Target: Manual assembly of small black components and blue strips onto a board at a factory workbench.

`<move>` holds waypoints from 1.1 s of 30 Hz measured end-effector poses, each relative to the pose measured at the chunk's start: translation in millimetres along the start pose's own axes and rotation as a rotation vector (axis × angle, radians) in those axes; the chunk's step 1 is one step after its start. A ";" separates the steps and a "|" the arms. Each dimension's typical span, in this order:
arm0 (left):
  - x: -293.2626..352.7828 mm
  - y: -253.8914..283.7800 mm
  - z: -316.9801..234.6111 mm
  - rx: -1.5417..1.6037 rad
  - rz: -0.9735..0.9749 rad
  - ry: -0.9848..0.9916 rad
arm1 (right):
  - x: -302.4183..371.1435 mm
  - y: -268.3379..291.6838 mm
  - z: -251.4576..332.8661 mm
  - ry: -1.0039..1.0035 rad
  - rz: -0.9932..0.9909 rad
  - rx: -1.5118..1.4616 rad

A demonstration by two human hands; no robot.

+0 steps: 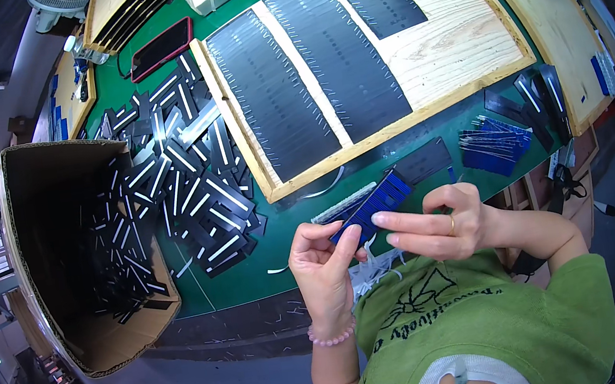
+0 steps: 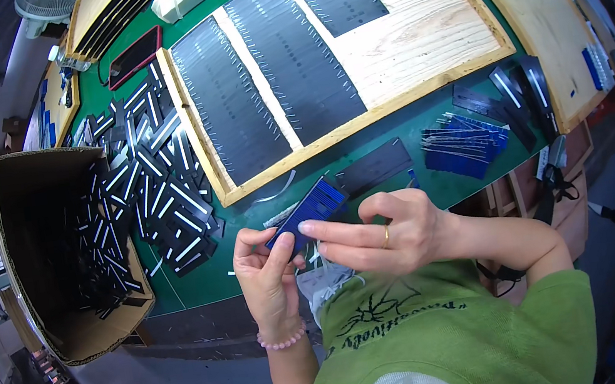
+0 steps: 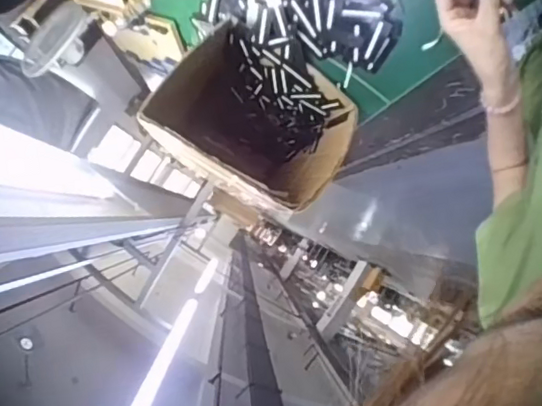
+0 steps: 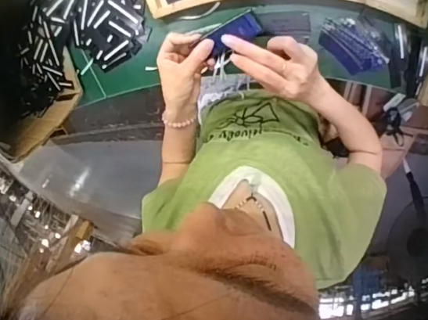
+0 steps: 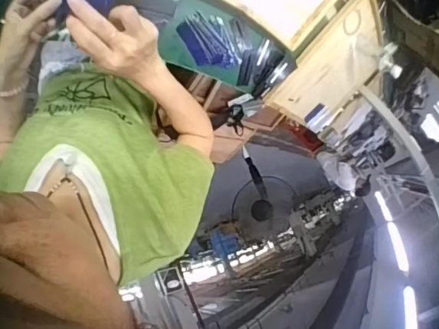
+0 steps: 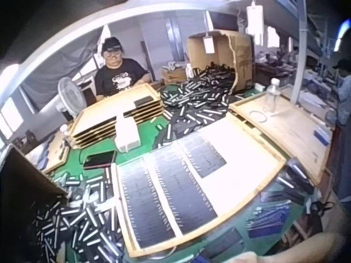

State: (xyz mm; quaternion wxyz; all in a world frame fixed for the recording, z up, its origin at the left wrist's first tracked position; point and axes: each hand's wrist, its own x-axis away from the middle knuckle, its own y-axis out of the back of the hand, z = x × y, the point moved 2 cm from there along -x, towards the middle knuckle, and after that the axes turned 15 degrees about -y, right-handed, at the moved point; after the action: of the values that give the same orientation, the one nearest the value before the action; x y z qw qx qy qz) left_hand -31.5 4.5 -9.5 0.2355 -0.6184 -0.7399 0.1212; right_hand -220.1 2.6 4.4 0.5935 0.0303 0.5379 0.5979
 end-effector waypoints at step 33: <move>4.0 7.2 10.3 0.242 0.255 0.147 | -31.1 18.7 6.7 -0.430 0.316 -0.845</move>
State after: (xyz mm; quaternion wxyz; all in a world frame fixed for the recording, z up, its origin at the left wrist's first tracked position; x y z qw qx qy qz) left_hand -30.9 11.0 -20.9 0.3443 -0.6815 -0.6164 0.1924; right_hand -219.1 -11.1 38.6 0.5535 -0.0092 0.1031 0.8264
